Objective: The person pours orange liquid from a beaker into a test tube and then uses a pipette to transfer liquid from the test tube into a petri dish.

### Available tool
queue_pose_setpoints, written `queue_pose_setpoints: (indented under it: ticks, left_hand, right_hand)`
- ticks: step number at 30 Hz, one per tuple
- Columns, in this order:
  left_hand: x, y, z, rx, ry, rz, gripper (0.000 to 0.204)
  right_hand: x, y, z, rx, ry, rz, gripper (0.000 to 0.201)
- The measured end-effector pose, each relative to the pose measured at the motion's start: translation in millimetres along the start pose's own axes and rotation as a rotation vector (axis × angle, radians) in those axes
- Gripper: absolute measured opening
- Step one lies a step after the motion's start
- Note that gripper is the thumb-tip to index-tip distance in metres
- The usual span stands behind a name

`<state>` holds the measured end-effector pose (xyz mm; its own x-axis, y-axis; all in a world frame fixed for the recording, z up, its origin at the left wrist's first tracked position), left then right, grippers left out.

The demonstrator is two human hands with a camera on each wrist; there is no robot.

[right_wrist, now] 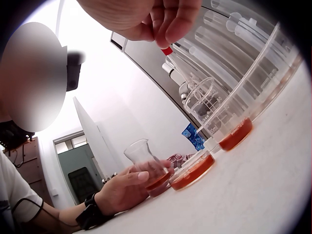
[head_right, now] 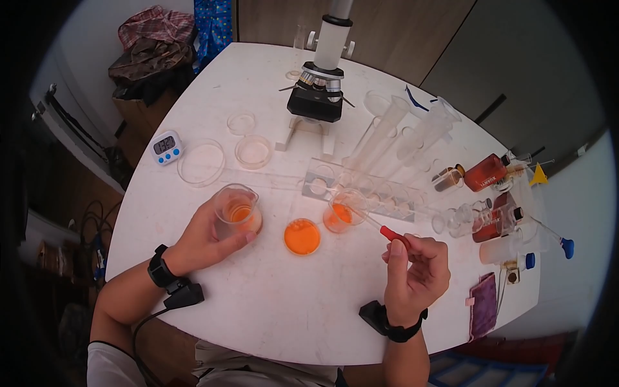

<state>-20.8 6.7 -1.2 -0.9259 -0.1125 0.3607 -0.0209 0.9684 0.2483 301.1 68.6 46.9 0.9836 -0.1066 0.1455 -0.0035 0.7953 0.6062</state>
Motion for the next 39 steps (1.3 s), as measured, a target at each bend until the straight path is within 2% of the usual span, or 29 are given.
queue_pose_setpoints:
  ticks: [9, 18, 21, 23, 24, 25, 27, 39]
  left_hand:
    - [-1, 0, -1, 0.007, 0.015, 0.012, 0.052]
    - [-1, 0, 1, -0.009, 0.006, 0.006, 0.052]
    - [0, 0, 1, -0.013, 0.010, 0.003, 0.052]
    - [-1, 0, 0, -0.011, 0.012, 0.004, 0.052]
    - [-1, 0, 0, -0.010, 0.003, 0.003, 0.052]
    - [-1, 0, 0, -0.009, -0.007, 0.002, 0.052]
    - [0, 1, -1, -0.006, 0.010, 0.008, 0.052]
    - [-1, 0, -1, 0.005, 0.018, 0.002, 0.053]
  right_hand:
    - [0, 0, 1, 0.029, -0.017, 0.012, 0.012]
    - [1, -5, 3, 0.057, 0.045, -0.015, 0.019]
    - [-1, -5, 3, 0.117, 0.100, 0.063, 0.023]
    - [-12, -2, 5, 0.155, -0.043, 0.299, 0.023]
    - [-17, -2, 7, 0.107, -0.057, 0.332, 0.022]
    - [-19, -1, 10, 0.108, -0.057, 0.332, 0.022]
    - [-26, -1, 13, 0.123, -0.109, 0.441, 0.021]
    - [-29, 0, 19, 0.202, -0.197, 0.503, 0.015]
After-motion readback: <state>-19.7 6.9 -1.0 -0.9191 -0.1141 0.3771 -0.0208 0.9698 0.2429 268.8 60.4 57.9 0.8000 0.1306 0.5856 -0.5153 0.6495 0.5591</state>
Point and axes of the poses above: each hand's wrist, its own y-axis towards the middle knuckle, its own x-axis out of the back of the hand, z = x × y, the point moved 4 cm from there along y, towards the middle knuckle, and after that the axes turned 2 degrees about -z, right-handed, at the moved point
